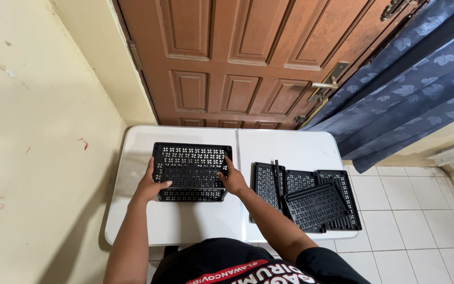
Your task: The person uses a black cylindrical tool to press or mark holes in a perforated black plastic tray. They then assemble the tray with a frame and other tray components on a white table.
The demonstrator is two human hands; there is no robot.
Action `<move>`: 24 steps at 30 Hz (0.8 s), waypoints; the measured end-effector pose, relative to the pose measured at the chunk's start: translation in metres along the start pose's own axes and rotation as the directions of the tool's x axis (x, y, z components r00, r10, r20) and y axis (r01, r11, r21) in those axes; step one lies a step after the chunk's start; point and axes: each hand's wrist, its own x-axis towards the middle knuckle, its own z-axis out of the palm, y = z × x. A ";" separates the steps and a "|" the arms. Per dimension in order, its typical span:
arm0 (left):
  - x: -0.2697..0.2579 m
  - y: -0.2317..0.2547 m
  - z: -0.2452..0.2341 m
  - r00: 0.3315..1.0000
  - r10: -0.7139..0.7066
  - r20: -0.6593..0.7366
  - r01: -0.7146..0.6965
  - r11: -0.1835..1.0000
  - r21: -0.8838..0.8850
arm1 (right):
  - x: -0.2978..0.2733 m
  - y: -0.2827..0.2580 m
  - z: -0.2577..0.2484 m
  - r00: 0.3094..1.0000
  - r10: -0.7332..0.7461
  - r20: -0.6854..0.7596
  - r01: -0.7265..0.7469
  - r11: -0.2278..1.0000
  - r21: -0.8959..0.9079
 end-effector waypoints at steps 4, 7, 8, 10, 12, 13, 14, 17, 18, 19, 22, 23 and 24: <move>0.003 0.012 -0.005 0.999 -0.041 0.022 0.036 0.985 0.171 | 0.000 0.000 0.000 1.000 0.020 -0.011 -0.019 1.000 0.011; 0.009 0.012 -0.008 0.998 -0.036 0.048 0.026 0.981 0.191 | -0.004 -0.003 0.001 0.998 0.050 -0.027 -0.050 0.999 0.008; 0.011 0.009 -0.009 0.998 -0.027 0.061 0.016 0.985 0.174 | -0.006 -0.004 0.002 0.997 0.064 -0.034 -0.064 0.998 0.003; 0.015 0.002 -0.011 0.995 0.038 0.096 -0.042 0.998 0.045 | -0.009 -0.004 0.004 0.996 0.079 -0.044 -0.077 0.996 0.034; 0.018 -0.008 -0.010 0.990 0.088 0.110 -0.083 0.995 -0.054 | -0.013 -0.002 0.005 0.993 0.096 -0.063 -0.092 0.994 0.061; 0.019 -0.012 -0.009 0.989 0.104 0.107 -0.095 0.992 -0.086 | -0.015 -0.002 0.007 0.992 0.104 -0.076 -0.098 0.992 0.073; 0.020 -0.016 -0.009 0.987 0.120 0.103 -0.108 0.987 -0.118 | -0.016 -0.001 0.009 0.990 0.111 -0.088 -0.104 0.991 0.086; 0.020 -0.022 -0.006 0.984 0.151 0.098 -0.133 0.978 -0.162 | -0.018 -0.001 0.013 0.985 0.056 -0.162 -0.030 0.987 0.155; 0.020 -0.023 -0.006 0.984 0.144 0.105 -0.126 0.980 -0.156 | -0.018 -0.001 0.014 0.983 0.065 -0.170 -0.035 0.984 0.174; 0.021 -0.023 -0.007 0.985 0.133 0.112 -0.116 0.982 -0.149 | -0.018 -0.002 0.016 0.982 0.076 -0.174 -0.041 0.980 0.192; 0.020 -0.024 -0.010 0.981 0.150 0.123 -0.129 0.978 -0.163 | -0.022 -0.010 0.019 0.958 0.073 -0.279 -0.033 0.989 0.145; 0.020 -0.022 -0.010 0.978 0.167 0.122 -0.144 0.974 -0.176 | -0.023 -0.015 0.017 0.942 0.060 -0.329 -0.025 0.994 0.108; 0.019 -0.022 -0.010 0.974 0.189 0.122 -0.162 0.965 -0.205 | -0.027 -0.022 0.016 0.931 0.046 -0.361 -0.047 0.999 0.006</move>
